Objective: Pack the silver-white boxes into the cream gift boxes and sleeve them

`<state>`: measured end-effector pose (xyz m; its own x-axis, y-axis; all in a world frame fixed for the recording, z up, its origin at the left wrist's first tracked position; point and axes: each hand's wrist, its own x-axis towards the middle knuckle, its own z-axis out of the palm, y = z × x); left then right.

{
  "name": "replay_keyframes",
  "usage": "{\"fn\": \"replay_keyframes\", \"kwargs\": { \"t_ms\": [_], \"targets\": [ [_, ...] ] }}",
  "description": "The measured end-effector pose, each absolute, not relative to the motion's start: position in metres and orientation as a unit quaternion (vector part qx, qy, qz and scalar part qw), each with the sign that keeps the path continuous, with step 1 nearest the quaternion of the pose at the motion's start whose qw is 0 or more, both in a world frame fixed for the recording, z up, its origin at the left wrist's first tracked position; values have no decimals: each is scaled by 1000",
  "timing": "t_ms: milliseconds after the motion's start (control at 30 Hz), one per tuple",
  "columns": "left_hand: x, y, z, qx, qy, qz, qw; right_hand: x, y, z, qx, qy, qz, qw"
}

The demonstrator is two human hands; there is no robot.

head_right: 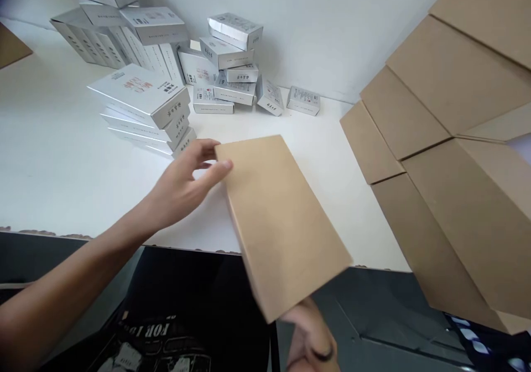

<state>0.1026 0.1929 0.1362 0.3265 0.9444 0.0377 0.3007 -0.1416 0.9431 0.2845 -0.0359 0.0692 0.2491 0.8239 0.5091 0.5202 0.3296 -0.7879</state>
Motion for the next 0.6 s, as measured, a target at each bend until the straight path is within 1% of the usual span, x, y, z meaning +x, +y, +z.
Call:
{"fn": "replay_keyframes", "kwargs": {
  "t_ms": [67,100,167,233,367,500,600],
  "targets": [
    [89,172,136,661,499,364,426,291,-32,62,-570,-541,109,609],
    [82,162,135,662,506,363,417,294,-31,60,-584,-522,119,610],
    [73,143,131,682,507,351,393,297,-29,63,-624,-515,156,567],
    [72,129,123,701,507,355,355,295,-25,72,-656,-497,151,548],
    [84,111,105,693,515,402,306,291,-10,85,-708,-429,72,557],
    [98,100,97,679,522,445,261,289,-2,80,-779,-301,20,550],
    [103,95,97,655,537,470,246,296,-4,76,-810,-290,-24,509]
  ]
}}
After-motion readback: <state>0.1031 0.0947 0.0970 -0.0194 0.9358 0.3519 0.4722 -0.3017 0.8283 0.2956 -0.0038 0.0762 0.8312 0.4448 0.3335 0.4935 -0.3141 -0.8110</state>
